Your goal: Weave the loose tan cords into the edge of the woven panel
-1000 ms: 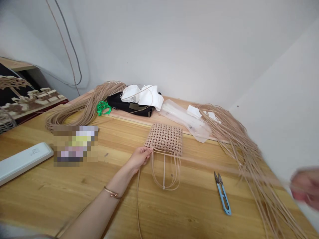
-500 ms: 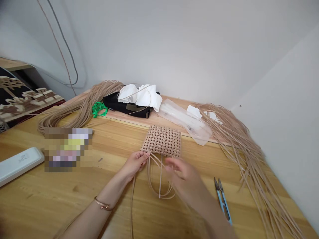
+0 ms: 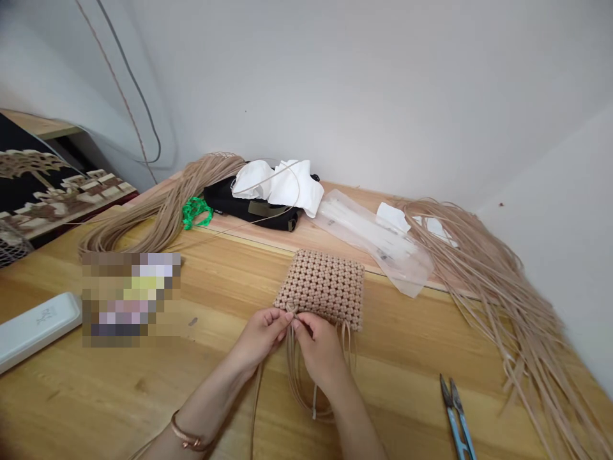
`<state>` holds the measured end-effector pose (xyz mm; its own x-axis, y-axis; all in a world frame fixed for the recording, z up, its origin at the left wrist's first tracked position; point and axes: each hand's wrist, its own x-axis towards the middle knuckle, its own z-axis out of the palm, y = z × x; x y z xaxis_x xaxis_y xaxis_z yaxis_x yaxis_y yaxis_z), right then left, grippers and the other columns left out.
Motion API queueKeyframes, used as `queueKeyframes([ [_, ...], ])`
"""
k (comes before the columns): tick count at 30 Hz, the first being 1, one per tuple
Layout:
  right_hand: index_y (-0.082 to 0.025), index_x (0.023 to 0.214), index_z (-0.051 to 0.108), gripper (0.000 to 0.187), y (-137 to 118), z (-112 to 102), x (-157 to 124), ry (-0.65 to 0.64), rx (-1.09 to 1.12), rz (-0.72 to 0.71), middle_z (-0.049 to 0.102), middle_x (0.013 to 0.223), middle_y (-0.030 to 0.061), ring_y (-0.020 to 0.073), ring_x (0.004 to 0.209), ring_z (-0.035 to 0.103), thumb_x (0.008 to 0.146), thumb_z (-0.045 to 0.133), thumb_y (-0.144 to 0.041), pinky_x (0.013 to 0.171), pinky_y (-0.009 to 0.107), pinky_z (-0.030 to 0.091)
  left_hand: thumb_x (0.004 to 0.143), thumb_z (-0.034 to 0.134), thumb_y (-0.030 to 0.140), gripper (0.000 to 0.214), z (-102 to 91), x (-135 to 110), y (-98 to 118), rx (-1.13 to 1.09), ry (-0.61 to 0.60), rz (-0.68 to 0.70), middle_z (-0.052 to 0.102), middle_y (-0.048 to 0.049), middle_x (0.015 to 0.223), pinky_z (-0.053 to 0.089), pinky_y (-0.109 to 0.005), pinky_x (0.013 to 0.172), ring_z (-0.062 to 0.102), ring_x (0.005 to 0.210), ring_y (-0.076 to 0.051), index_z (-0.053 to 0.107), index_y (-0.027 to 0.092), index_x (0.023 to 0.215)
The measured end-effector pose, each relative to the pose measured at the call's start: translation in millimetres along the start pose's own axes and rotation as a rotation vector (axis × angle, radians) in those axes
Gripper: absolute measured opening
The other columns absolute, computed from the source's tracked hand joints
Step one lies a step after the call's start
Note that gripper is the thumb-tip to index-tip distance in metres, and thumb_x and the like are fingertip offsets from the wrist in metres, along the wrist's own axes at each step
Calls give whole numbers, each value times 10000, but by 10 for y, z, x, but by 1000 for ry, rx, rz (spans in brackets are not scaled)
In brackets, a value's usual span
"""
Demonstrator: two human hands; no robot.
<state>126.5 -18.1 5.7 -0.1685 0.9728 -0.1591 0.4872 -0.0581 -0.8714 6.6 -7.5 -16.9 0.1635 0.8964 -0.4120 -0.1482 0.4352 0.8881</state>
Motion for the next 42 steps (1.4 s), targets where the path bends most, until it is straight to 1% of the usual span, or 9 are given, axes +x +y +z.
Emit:
queueKeyframes([
  [3,-189,791,680,277,32,16,24,73,69,6,658,703,28,192,699,576,792,429,-307,657,283,411,602,586,500,397,7,-3,8,3,17,-9,346,83,367,135,-197,375,225,334,-27,416,162,481],
  [6,-178,792,690,267,57,58,27,150,96,37,668,709,40,198,696,581,779,456,-305,661,290,420,609,584,492,396,10,-10,15,-5,23,-23,331,86,353,129,-196,373,215,327,-26,412,162,473],
  [9,-168,758,691,255,75,103,26,200,125,67,665,692,44,194,675,576,769,471,-296,650,287,424,612,584,490,395,6,-17,18,-14,21,-40,320,87,342,123,-196,370,209,321,-26,413,162,471],
  [13,-152,742,687,250,101,147,34,230,165,90,655,668,45,193,665,571,757,482,-294,639,287,423,614,589,478,378,-21,-16,18,-25,10,-61,340,81,359,120,-197,370,213,324,-25,435,158,484],
  [20,-148,728,686,219,145,174,46,233,268,139,654,653,39,189,657,575,726,521,-292,629,285,426,619,601,436,338,-105,-13,45,2,-46,-106,421,49,382,94,-207,368,208,319,-17,529,127,501],
  [25,-152,736,687,203,155,174,58,241,334,163,657,658,35,185,668,577,714,545,-296,649,287,430,602,613,403,307,-140,-4,72,-51,-76,-179,472,27,418,66,-205,356,201,305,-9,532,120,514],
  [33,-167,754,692,197,168,162,36,227,447,186,678,708,39,182,698,591,704,566,-311,679,291,436,548,667,377,297,-145,-16,109,-30,-4,-210,456,51,429,79,-187,344,237,311,-3,497,134,527],
  [37,-160,742,690,196,169,174,43,227,481,214,674,692,39,182,688,591,695,573,-310,672,290,436,532,676,375,301,-125,-26,128,-25,27,-200,455,54,429,79,-187,342,241,309,0,498,132,530],
  [42,-156,731,686,179,150,192,46,225,529,253,669,663,27,167,666,582,682,577,-289,663,276,428,513,683,328,268,-112,-19,127,-53,50,-229,444,65,420,64,-187,347,225,306,2,501,135,553],
])
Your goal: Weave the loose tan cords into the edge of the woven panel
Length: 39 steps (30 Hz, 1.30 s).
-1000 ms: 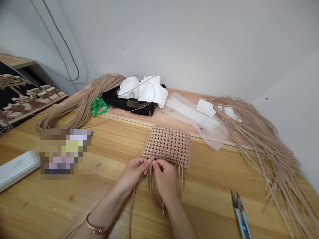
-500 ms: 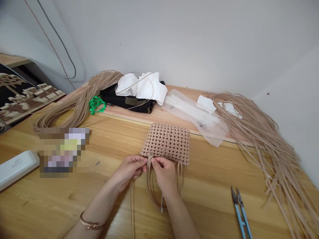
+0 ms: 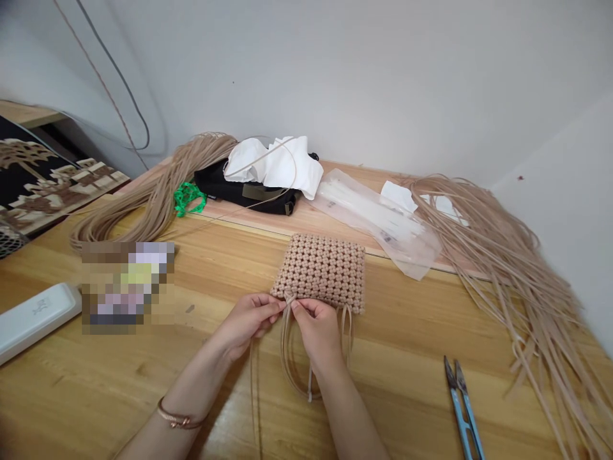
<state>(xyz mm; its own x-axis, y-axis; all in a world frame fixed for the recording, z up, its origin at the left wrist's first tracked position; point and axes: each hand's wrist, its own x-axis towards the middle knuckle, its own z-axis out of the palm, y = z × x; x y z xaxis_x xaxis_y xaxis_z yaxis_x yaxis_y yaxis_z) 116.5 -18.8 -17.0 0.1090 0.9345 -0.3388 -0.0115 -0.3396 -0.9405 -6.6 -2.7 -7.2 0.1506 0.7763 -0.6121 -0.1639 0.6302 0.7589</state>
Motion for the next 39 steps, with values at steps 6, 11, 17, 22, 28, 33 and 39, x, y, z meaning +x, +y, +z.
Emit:
queueKeyframes([
  [6,-159,735,683,180,-18,-3,-13,15,7,26,664,661,22,162,655,570,669,597,-302,663,278,424,503,693,358,315,-28,4,53,30,-79,-83,416,76,424,34,-195,359,197,316,3,462,147,541],
  [11,-163,679,685,157,-52,4,-19,-8,52,8,648,607,17,161,637,565,666,598,-293,640,273,421,519,687,428,358,-73,15,116,122,-205,-143,318,101,394,4,-209,373,146,328,-3,463,151,556],
  [17,-175,690,688,183,-53,-9,-31,-1,23,62,444,355,-50,124,448,457,669,598,-333,460,235,346,521,692,397,356,-93,33,124,83,-262,-140,232,121,389,-6,-213,377,108,340,-7,427,160,543],
  [22,-175,662,674,180,0,-20,-10,10,52,52,320,313,-82,86,371,338,656,607,-341,408,220,269,528,691,304,324,-72,27,117,-38,-244,-125,221,126,387,-5,-200,377,98,350,-7,399,164,537],
  [28,-175,630,656,181,-17,2,-5,48,91,58,303,314,-86,89,372,327,609,633,-353,408,227,252,525,678,235,350,-32,12,105,-131,-197,-97,215,123,370,5,-193,370,112,341,-2,335,175,481],
  [33,-174,631,649,176,-34,2,-12,32,115,74,285,316,-93,82,369,303,609,630,-347,413,225,247,519,667,218,230,26,-17,71,-137,-53,-25,273,117,349,37,-181,355,157,317,-2,449,145,523],
  [39,-160,701,678,214,-9,17,-3,41,50,61,355,317,-74,103,399,372,631,615,-353,434,231,285,534,647,216,145,101,-34,-16,-99,140,57,368,95,334,122,-161,339,232,300,-9,534,128,557],
])
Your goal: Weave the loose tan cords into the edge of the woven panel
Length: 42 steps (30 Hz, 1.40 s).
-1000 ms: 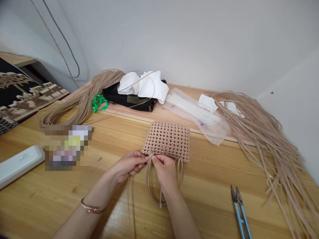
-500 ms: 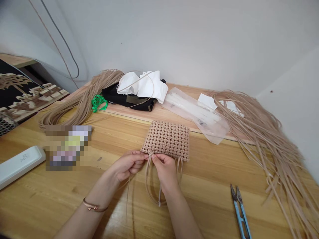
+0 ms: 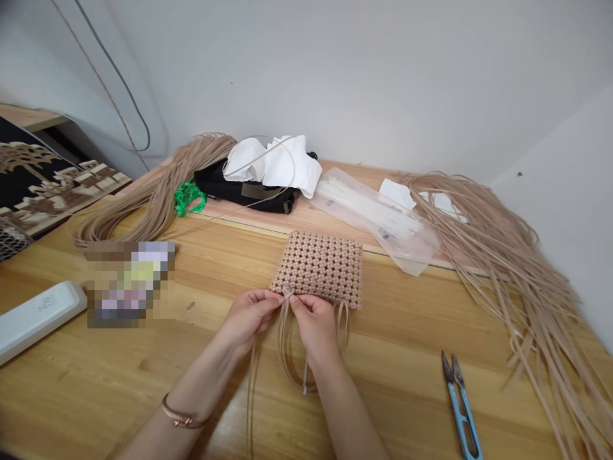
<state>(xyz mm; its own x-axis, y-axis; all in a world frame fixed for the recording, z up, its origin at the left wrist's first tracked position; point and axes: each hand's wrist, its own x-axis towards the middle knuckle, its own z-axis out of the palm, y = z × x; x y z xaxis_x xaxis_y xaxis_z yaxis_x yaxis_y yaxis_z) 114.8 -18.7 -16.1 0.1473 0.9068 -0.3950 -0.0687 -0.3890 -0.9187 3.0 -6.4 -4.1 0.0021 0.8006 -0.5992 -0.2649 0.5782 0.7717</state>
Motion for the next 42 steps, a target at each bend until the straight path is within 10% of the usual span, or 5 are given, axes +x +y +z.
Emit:
queueKeyframes([
  [17,-147,740,679,189,22,21,13,-26,-31,-67,656,653,20,160,662,566,684,578,-296,673,266,409,711,495,236,134,-24,-59,-94,833,213,580,554,20,524,347,-210,513,491,498,-101,581,167,636],
  [26,-135,713,665,209,56,42,11,-10,-114,-113,617,596,11,145,593,526,704,547,-308,587,247,383,839,354,253,210,78,-175,-55,1418,295,554,625,-67,707,364,-260,559,590,649,-188,528,142,798],
  [42,-151,652,643,197,92,94,-13,33,-57,-157,539,527,-21,125,536,461,718,525,-293,526,233,349,843,345,164,201,50,-144,-237,1511,296,930,567,-35,637,365,-244,539,535,598,-154,499,167,714],
])
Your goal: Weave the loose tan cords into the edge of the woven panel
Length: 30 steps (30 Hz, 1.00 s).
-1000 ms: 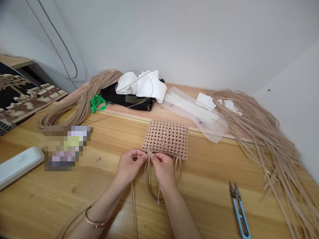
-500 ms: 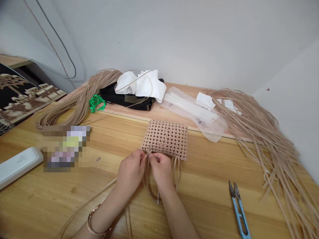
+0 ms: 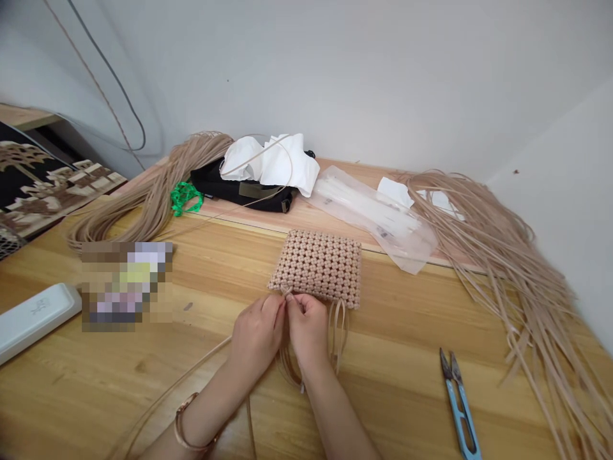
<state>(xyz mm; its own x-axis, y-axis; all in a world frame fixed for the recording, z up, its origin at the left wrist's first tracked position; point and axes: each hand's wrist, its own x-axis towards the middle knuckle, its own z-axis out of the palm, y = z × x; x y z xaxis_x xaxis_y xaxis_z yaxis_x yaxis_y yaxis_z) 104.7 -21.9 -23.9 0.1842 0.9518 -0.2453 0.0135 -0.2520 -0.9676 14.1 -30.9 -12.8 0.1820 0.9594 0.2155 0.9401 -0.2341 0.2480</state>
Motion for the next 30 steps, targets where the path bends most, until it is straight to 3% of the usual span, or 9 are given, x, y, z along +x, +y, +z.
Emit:
queueKeyframes([
  [7,-149,624,636,197,-2,14,4,5,35,1,530,517,-21,122,529,452,708,535,-295,520,228,343,818,357,137,186,-29,-33,-15,-2,3,79,559,-39,655,396,-239,548,537,623,-150,534,162,766],
  [14,-151,610,638,207,-2,-3,30,20,74,54,537,522,-22,114,518,452,674,583,-339,514,231,350,792,343,78,341,-22,-130,45,33,-73,110,564,-67,733,446,-261,562,554,685,-172,478,92,1104],
  [23,-155,589,652,132,-65,-9,42,0,231,189,586,535,-4,129,552,521,586,664,-286,582,253,406,814,332,86,286,-32,-191,172,187,-181,97,511,-69,758,450,-260,543,531,717,-180,522,92,1027],
  [30,-158,560,640,112,-83,-17,52,-18,242,194,582,506,-19,114,522,506,599,646,-263,565,245,393,805,372,112,336,-50,-209,134,210,-162,128,488,-68,790,439,-269,542,506,734,-184,457,96,1130],
])
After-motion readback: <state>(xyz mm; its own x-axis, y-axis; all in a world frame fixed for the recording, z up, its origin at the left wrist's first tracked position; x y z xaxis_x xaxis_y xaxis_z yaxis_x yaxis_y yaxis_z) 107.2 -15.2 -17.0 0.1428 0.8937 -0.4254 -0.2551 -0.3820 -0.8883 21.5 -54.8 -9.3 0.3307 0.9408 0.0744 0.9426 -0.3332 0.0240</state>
